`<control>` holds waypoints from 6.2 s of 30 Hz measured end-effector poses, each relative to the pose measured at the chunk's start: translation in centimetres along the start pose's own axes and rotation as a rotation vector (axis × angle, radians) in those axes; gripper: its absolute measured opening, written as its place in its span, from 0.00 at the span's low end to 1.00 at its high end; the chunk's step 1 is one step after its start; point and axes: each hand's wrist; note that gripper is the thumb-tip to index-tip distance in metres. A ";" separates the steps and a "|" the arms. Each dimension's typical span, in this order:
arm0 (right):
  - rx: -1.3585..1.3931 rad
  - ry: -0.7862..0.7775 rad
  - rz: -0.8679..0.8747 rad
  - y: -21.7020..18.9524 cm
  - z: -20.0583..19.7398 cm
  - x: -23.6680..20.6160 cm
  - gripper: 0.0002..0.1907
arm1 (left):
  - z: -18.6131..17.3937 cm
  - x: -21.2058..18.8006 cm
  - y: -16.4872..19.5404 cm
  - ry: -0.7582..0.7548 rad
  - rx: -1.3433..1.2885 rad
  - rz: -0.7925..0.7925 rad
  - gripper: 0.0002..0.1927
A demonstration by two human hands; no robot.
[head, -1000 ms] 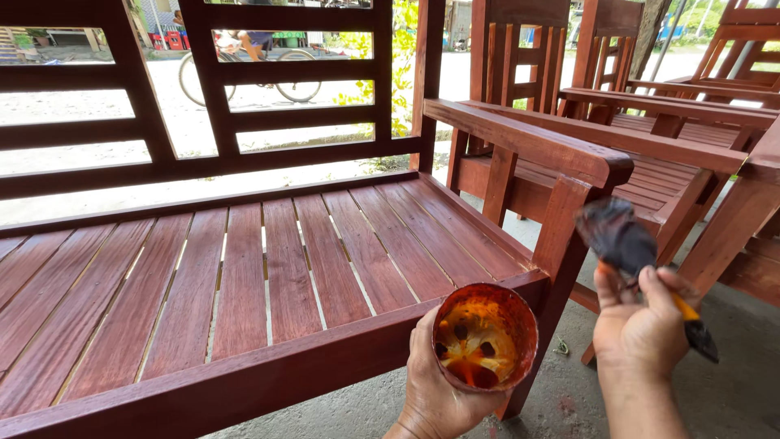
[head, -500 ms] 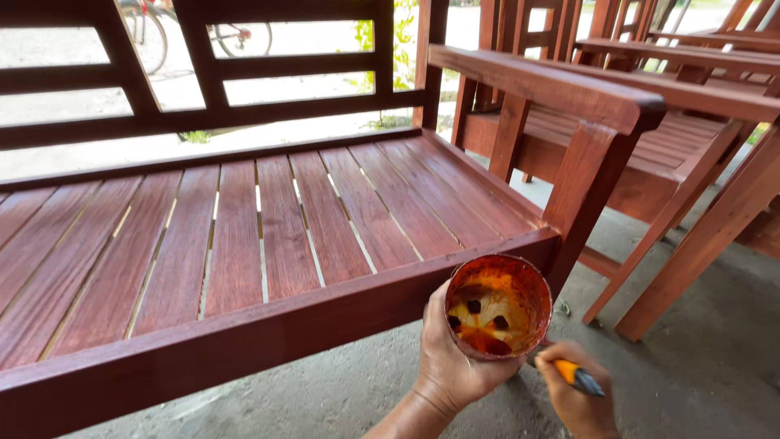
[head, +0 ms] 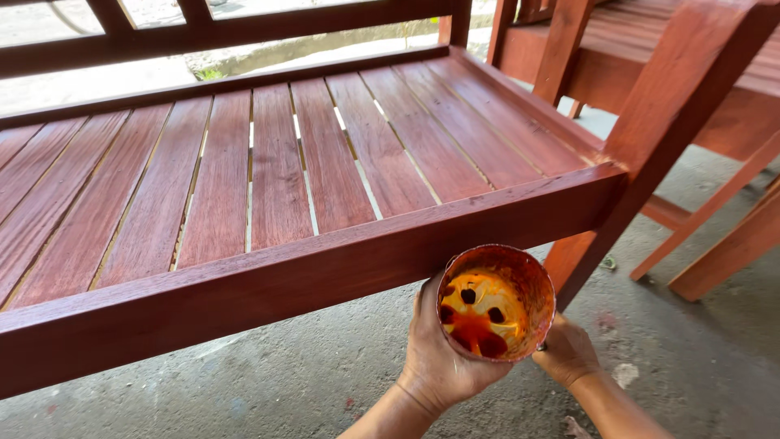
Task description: The person applies reddish-brown paint to a wooden bench using a brush. They repeatedly dip the brush into a small container and coat the bench's seat slats, side rails, legs, and backrest. The bench is outdoors under a sheltered area.
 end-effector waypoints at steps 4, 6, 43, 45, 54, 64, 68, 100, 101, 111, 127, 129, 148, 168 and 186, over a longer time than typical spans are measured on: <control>0.068 -0.049 0.093 -1.1 3.8 0.1 0.24 | -0.8 -1.5 -1.8 -0.024 0.064 -0.085 0.52; -0.002 -0.129 0.235 -1.6 4.7 0.5 0.26 | -1.0 -1.8 -2.3 -0.114 -0.081 -0.194 0.53; -0.003 0.094 -0.061 -5.5 -12.5 4.1 0.20 | 3.4 7.6 10.9 0.049 -0.431 0.104 0.58; 0.004 0.071 -0.067 -5.8 -14.6 4.5 0.19 | 2.8 10.5 13.3 0.029 -0.319 0.082 0.56; -0.065 -0.219 0.080 -8.7 -28.9 2.9 0.13 | 1.8 20.9 19.4 0.192 -0.270 -0.091 0.52; 0.096 0.409 -0.646 -8.0 -44.4 0.5 0.10 | -3.5 27.8 25.5 0.271 0.039 -0.209 0.50; 0.254 0.156 -0.671 -7.7 -47.7 5.5 0.13 | -3.1 31.1 28.6 0.309 0.025 -0.171 0.51; 0.393 -0.270 -0.752 -16.2 -37.8 51.7 0.13 | -2.5 54.0 17.6 0.642 0.418 -0.275 0.50; 0.375 -0.299 -0.763 -16.6 -37.7 52.5 0.14 | -2.5 54.1 17.6 0.650 0.450 -0.284 0.51; 0.516 -0.570 -0.579 -18.0 -39.1 54.3 0.10 | -0.1 55.7 21.4 0.730 0.637 -0.218 0.52; 0.553 -0.538 -0.901 -12.9 -45.4 31.8 0.11 | 4.9 43.8 32.1 0.799 0.747 -0.274 0.52; 0.559 -0.562 -0.920 -12.4 -46.2 29.2 0.13 | 5.1 41.6 33.5 0.792 0.709 -0.304 0.53; 0.307 -0.712 -1.239 -8.0 -50.4 17.2 0.09 | 6.6 36.8 36.7 0.792 0.744 -0.413 0.60; -0.459 -0.855 -1.697 -9.1 -50.4 15.0 0.05 | 5.7 35.7 38.4 0.773 0.748 -0.440 0.60; 0.387 -0.455 -0.982 -7.2 -53.6 19.4 0.13 | 5.5 35.9 38.9 0.807 0.707 -0.405 0.60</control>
Point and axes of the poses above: each hand's wrist, its own x-axis towards the middle knuckle, its own z-axis out of the palm, y = z × x, and after that the axes turned 6 degrees about x, right-handed
